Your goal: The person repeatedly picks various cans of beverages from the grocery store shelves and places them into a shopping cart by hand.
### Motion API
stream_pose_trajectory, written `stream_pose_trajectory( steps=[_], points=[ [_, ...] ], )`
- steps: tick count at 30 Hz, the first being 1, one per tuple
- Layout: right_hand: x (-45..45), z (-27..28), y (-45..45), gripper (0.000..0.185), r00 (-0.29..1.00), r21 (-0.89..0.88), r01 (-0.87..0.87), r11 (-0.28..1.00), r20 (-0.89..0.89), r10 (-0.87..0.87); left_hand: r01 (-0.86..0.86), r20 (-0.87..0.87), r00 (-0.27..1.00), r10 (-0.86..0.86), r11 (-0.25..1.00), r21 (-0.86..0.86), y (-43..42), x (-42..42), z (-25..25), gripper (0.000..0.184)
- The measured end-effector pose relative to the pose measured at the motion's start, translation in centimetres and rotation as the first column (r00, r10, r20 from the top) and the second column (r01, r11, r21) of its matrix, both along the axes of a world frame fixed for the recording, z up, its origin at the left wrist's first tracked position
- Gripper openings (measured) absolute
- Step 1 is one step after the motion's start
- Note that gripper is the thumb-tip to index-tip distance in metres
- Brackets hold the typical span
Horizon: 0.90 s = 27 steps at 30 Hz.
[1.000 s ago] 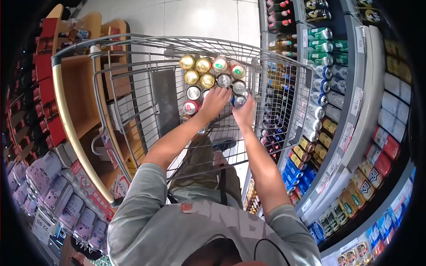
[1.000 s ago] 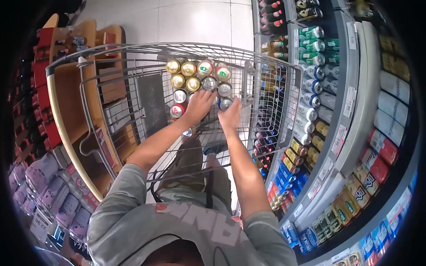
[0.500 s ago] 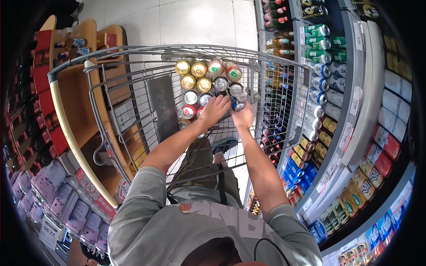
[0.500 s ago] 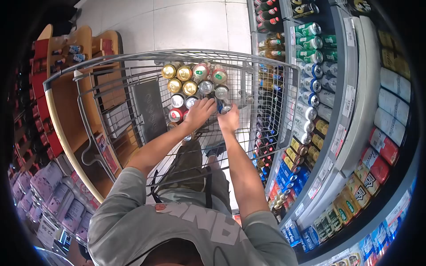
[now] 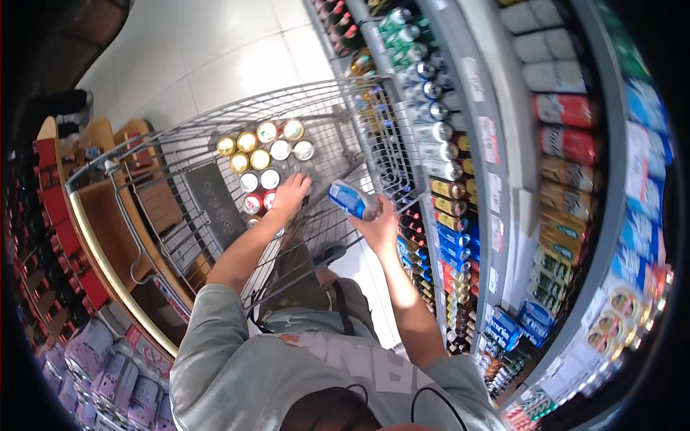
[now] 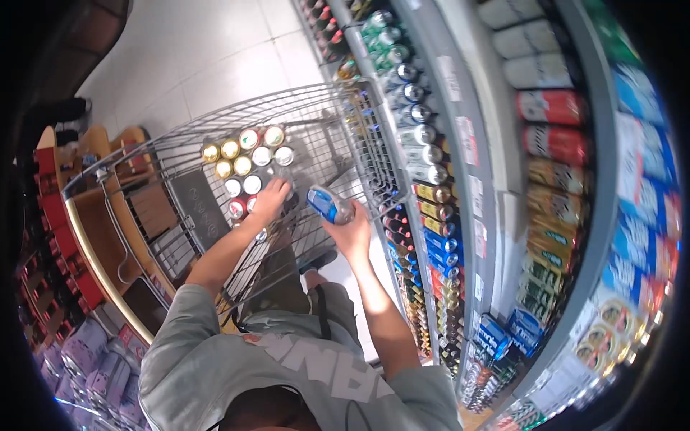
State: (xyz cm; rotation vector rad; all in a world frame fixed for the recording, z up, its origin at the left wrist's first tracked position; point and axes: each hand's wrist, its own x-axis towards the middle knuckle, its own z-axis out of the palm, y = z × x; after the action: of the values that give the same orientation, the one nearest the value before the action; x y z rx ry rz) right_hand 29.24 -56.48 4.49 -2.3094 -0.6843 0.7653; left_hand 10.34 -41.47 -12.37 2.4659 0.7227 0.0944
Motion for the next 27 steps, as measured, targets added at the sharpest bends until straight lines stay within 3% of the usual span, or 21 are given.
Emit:
stream_pose_trajectory(
  steps=[1, 2, 5, 7, 9, 10, 14, 16, 18, 20, 26, 27],
  points=[
    [0.2, 3.3, -0.7, 0.078, 0.993, -0.070, 0.080, 0.994, -0.082, -0.086, 0.013, -0.032, 0.999, -0.014, 1.000, -0.016, -0.6, 0.1, 0.6, 0.052],
    [0.8, 1.7, -4.0, 0.078, 0.987, 0.051, 0.121, 0.991, -0.111, -0.115, 0.024, -0.064, 0.998, -0.026, 0.999, -0.032, -1.3, 0.2, 1.2, 0.054],
    [1.2, 6.5, -9.7, 0.079, 0.986, 0.170, 0.152, 0.974, -0.092, -0.138, 0.014, -0.160, 0.987, -0.032, 0.993, -0.117, -3.4, 1.1, 5.8, 0.062],
    [1.0, 9.6, -14.3, 0.077, 0.990, 0.250, 0.134, 0.959, 0.001, -0.138, -0.013, -0.125, 0.992, -0.001, 0.994, -0.113, -5.1, 2.0, 8.8, 0.068],
    [1.1, 12.2, -19.2, 0.079, 0.976, 0.294, 0.216, 0.931, -0.069, -0.204, -0.038, -0.188, 0.982, 0.010, 0.989, -0.144, -6.2, 3.2, 11.9, 0.071],
    [0.8, 13.3, -21.3, 0.080, 0.967, 0.315, 0.255, 0.914, -0.109, -0.232, -0.010, -0.189, 0.982, -0.012, 0.993, -0.118, -6.7, 3.7, 13.3, 0.071],
    [0.3, 15.7, -28.3, 0.080, 0.950, 0.307, 0.240, 0.921, 0.119, -0.287, 0.022, -0.153, 0.988, -0.024, 1.000, -0.011, -7.9, 5.1, 17.0, 0.069],
    [-0.1, 17.1, -32.7, 0.077, 0.935, 0.324, 0.268, 0.908, 0.139, -0.325, 0.044, -0.141, 0.989, -0.038, 0.998, 0.043, -7.9, 6.1, 19.5, 0.070],
    [-0.9, 17.2, -37.2, 0.076, 0.909, 0.316, 0.279, 0.907, 0.219, -0.355, 0.001, -0.217, 0.976, 0.023, 0.994, 0.107, -7.6, 7.7, 23.0, 0.080],
    [-1.6, 17.7, -41.1, 0.076, 0.893, 0.302, 0.310, 0.902, 0.233, -0.385, -0.019, -0.184, 0.981, 0.055, 0.981, 0.191, -6.9, 9.2, 24.7, 0.087],
    [0.3, 19.3, -50.5, 0.076, 0.901, 0.235, 0.257, 0.937, 0.293, -0.321, 0.158, -0.097, 0.986, -0.132, 0.922, 0.353, -9.6, 14.5, 34.5, 0.093],
    [0.9, 20.3, -51.5, 0.076, 0.899, 0.265, 0.238, 0.934, 0.305, -0.315, 0.177, -0.014, 0.983, -0.184, 0.916, 0.359, -10.5, 15.4, 35.5, 0.092]
  ],
)
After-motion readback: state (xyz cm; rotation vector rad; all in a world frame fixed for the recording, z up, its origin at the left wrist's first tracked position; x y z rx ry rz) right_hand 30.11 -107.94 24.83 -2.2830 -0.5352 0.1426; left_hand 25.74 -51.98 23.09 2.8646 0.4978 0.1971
